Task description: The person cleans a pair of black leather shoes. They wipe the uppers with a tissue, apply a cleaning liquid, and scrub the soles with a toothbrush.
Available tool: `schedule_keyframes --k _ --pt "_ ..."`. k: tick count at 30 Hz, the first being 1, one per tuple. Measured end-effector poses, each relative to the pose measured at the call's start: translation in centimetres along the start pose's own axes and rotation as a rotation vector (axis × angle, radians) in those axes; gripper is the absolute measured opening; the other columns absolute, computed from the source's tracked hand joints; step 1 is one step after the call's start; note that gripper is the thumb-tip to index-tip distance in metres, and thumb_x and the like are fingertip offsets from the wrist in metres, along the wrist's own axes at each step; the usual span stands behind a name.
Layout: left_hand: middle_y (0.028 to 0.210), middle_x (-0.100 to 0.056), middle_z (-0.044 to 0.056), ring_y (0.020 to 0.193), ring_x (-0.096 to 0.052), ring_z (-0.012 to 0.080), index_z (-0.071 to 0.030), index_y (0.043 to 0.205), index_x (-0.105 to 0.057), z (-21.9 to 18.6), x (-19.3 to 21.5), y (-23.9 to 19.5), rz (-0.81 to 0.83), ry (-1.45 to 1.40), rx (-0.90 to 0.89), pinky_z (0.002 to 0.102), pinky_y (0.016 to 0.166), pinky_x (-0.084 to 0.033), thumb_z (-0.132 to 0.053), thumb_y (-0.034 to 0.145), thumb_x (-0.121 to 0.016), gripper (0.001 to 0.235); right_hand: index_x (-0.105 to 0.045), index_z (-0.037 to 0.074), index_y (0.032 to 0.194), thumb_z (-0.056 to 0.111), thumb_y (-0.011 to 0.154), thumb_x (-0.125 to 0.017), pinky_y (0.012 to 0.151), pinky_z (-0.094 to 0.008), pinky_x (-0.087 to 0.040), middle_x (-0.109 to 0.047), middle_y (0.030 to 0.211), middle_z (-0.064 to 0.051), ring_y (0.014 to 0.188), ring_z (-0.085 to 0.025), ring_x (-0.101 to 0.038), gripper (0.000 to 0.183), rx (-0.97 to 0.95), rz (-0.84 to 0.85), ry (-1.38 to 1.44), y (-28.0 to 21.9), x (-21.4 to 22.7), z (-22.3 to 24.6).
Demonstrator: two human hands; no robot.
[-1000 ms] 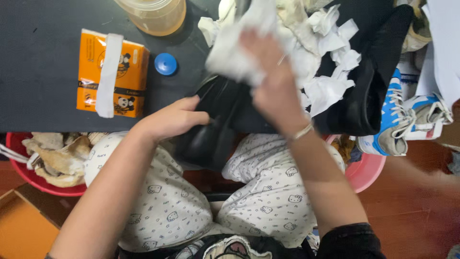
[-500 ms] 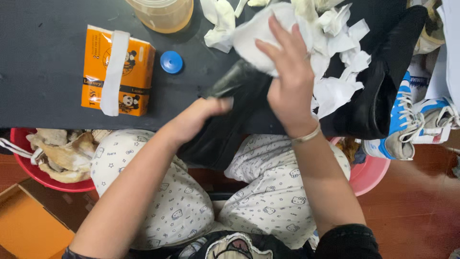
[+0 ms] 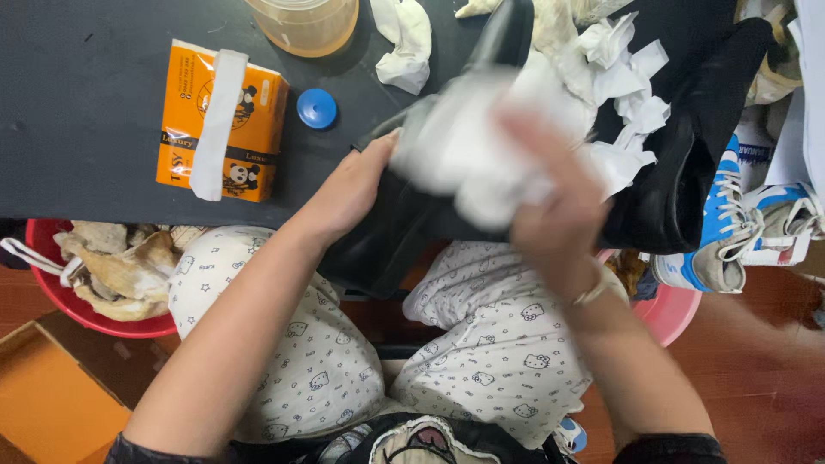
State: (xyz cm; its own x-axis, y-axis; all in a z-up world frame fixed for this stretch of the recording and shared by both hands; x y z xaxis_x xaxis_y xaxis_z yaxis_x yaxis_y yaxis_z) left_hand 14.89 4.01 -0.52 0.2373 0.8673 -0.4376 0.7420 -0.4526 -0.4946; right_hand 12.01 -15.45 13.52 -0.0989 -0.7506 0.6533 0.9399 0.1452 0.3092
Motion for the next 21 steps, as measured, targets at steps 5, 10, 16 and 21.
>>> schedule_keyframes --k 5,10,16,21 --pt "0.114 -0.074 0.01 0.1 -0.065 0.0146 0.006 0.12 -0.069 -0.2 -0.5 -0.6 -0.023 0.025 0.051 0.031 0.093 -0.05 -0.039 0.104 -0.042 0.055 -0.061 -0.005 0.141 -0.017 0.09 -0.043 0.123 -0.044 -0.041 -0.064 0.147 -0.019 0.141 -0.038 -0.057 0.055 0.147 -0.046 -0.096 5.9 -0.7 -2.2" --pt "0.134 -0.066 0.008 0.125 -0.058 0.0117 0.001 0.135 -0.06 -0.8 1.7 -1.8 -0.195 0.267 -0.23 0.029 0.11 -0.038 -0.033 0.105 -0.041 0.049 -0.065 0.009 0.137 -0.012 0.09 -0.047 0.132 -0.041 -0.038 -0.064 0.148 -0.013 0.146 -0.024 -0.057 0.055 0.065 0.249 0.128 -0.5 -3.9 1.5" --pt "0.119 -0.069 0.01 0.11 -0.064 0.0173 -0.001 0.123 -0.063 -1.5 3.6 -6.3 -0.301 -0.148 -0.073 0.032 0.101 -0.049 -0.026 0.103 -0.04 0.04 -0.038 -0.004 0.154 0.046 0.069 -0.086 0.119 -0.055 -0.024 -0.021 0.159 -0.039 0.147 -0.057 -0.029 0.11 0.026 0.312 -0.304 -3.2 -1.1 -0.4" --pt "0.116 -0.071 0.009 0.104 -0.068 0.017 -0.002 0.124 -0.062 -3.0 2.3 -6.4 -0.283 -0.298 -0.061 0.031 0.095 -0.054 -0.024 0.101 -0.039 0.04 -0.062 0.007 0.137 0.014 0.082 -0.077 0.101 -0.053 -0.039 -0.056 0.141 -0.023 0.125 -0.04 -0.054 0.058 -0.088 0.427 -0.659 -6.6 1.5 -5.7"
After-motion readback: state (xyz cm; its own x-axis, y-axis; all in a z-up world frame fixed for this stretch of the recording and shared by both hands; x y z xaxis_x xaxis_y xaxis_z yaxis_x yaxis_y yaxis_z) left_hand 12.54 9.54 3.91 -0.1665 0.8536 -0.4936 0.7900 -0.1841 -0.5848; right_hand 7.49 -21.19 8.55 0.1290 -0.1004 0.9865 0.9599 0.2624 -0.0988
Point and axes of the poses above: each hand's wrist, its own y-axis towards the middle knuckle, its own x-axis out of the back of the hand, z = x × y, the point moved 6 cm from there along y, towards the middle knuckle
